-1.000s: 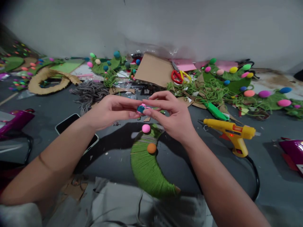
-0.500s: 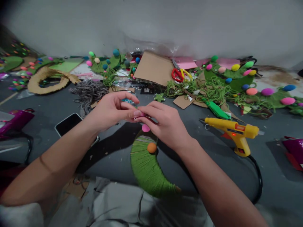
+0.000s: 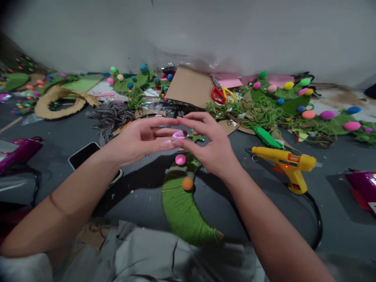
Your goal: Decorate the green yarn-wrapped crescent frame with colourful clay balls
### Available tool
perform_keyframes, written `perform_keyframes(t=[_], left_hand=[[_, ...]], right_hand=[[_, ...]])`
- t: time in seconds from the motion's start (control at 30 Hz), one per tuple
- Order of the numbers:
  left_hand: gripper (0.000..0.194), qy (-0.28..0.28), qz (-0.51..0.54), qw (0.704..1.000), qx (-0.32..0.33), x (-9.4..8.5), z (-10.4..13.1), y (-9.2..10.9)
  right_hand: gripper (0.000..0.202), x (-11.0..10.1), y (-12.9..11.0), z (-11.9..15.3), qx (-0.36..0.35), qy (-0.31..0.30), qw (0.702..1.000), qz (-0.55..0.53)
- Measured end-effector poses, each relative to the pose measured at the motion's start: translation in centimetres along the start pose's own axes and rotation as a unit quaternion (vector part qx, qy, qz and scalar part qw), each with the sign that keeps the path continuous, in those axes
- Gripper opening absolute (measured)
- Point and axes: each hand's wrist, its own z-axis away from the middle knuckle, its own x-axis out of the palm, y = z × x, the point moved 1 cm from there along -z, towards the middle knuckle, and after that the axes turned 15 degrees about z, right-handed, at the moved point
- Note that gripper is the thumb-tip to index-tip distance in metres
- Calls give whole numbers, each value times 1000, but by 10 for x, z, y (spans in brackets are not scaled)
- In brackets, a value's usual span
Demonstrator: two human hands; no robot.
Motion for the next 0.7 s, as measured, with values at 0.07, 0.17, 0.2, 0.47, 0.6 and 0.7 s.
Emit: perform_keyframes(t=[0.07, 0.17, 0.2, 0.47, 0.6, 0.7], left_hand=[[56, -20, -17, 1000, 2, 1, 0, -2], [58, 5, -57, 998, 18, 1, -1, -5], [55, 22, -75, 997, 28, 1, 0, -6], [42, 76, -122, 988, 51, 1, 1, -6], [56, 43, -107, 993, 8, -1, 0, -5], [72, 17, -69, 997, -17, 2, 1, -6]], right_hand=[[38, 4, -2, 1, 15, -21, 1000, -15], [30, 7, -8, 2, 29, -22, 999, -5], [26, 7, -9, 2, 31, -20, 999, -2], [7, 4, -4, 1, 101, 60, 993, -20], [20, -3, 5, -2, 97, 84, 992, -9], [28, -2, 7, -2, 80, 13, 996, -21]])
